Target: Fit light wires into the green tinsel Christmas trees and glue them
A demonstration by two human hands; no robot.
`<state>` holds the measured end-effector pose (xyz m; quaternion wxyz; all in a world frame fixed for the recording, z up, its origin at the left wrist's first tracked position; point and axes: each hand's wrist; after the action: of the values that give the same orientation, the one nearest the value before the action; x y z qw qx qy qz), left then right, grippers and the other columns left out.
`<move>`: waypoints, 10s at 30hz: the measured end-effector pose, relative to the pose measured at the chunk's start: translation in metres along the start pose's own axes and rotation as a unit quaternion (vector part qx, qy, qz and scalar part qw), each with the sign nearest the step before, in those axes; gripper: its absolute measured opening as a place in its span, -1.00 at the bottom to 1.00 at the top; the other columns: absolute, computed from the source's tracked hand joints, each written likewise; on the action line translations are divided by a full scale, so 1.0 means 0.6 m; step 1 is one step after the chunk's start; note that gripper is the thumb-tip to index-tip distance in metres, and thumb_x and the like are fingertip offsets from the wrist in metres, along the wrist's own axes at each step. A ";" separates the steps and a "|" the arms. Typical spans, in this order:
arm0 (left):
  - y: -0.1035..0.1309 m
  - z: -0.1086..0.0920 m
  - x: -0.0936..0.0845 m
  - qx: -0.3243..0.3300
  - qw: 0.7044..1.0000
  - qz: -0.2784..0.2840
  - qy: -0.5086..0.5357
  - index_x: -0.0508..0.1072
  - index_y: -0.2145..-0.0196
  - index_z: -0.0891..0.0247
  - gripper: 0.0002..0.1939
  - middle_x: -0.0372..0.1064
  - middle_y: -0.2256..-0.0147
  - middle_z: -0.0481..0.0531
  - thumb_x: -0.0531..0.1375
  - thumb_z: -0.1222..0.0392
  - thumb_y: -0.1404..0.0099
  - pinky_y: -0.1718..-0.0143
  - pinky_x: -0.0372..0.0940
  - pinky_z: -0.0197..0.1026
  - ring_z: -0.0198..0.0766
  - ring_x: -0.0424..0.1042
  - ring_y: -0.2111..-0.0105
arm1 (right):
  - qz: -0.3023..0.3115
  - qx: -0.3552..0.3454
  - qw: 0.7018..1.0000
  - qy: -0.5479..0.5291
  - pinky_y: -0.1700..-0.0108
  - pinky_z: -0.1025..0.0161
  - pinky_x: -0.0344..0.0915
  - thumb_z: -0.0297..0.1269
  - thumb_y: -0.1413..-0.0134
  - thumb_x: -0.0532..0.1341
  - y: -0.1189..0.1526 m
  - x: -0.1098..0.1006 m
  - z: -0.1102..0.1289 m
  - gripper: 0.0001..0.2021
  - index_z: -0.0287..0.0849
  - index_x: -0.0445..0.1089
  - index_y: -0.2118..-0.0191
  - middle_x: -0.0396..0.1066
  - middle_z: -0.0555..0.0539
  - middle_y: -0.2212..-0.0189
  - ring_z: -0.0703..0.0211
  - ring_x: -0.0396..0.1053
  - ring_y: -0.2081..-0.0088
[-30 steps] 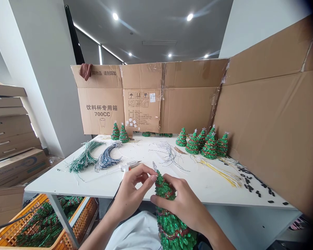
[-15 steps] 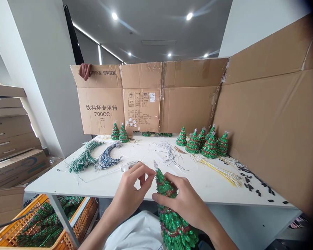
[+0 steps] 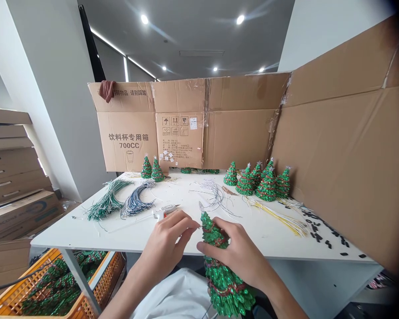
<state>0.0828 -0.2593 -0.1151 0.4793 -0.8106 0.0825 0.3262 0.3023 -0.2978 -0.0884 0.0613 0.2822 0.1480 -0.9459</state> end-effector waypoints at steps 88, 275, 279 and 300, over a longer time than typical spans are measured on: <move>-0.005 -0.015 0.018 -0.102 0.988 -0.057 0.104 0.51 0.24 0.17 -0.89 0.47 0.33 -0.10 0.24 0.35 -0.43 0.25 0.29 -0.21 -0.32 0.41 0.38 | 0.027 -0.005 0.999 -0.025 0.30 0.26 0.13 -0.06 -0.22 0.45 0.002 0.016 -0.002 -0.62 -0.09 0.25 0.35 0.24 0.14 0.44 0.20 0.19 0.35; 0.009 -0.012 0.025 -0.003 0.996 -0.049 -0.069 0.52 0.13 0.20 -0.90 0.58 0.32 -0.03 0.22 0.35 -0.53 0.31 0.39 -0.22 -0.23 0.59 0.37 | -0.107 -0.029 0.977 0.184 0.39 0.22 0.08 -0.16 -0.21 0.38 -0.003 0.062 -0.021 -0.63 -0.01 0.12 0.37 0.32 0.07 0.45 0.12 0.24 0.45; 0.009 -0.015 0.024 -0.032 0.997 -0.060 -0.034 0.55 0.13 0.18 -0.89 0.61 0.31 -0.04 0.23 0.34 -0.52 0.30 0.43 -0.22 -0.24 0.60 0.37 | -0.103 -0.021 0.979 0.175 0.39 0.22 0.08 -0.12 -0.22 0.39 -0.003 0.060 -0.020 -0.63 -0.01 0.14 0.36 0.32 0.07 0.46 0.11 0.24 0.44; 0.012 -0.010 0.022 -0.088 0.995 0.026 -0.044 0.39 0.15 0.16 -0.91 0.47 0.25 -0.06 0.14 0.29 -0.59 0.23 0.32 -0.17 -0.22 0.48 0.30 | -0.085 -0.011 0.980 0.178 0.34 0.20 0.11 -0.15 -0.22 0.36 -0.005 0.066 -0.019 -0.71 -0.03 0.22 0.34 0.39 0.03 0.42 0.07 0.31 0.40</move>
<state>0.0924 -0.2654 -0.1261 0.4010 -0.8319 0.0537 0.3797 0.2743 -0.2930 -0.1186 -0.0439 0.4321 0.1904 -0.8804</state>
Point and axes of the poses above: each hand's wrist, its own y-axis away from the middle knuckle, its own x-axis out of the palm, z = x × y
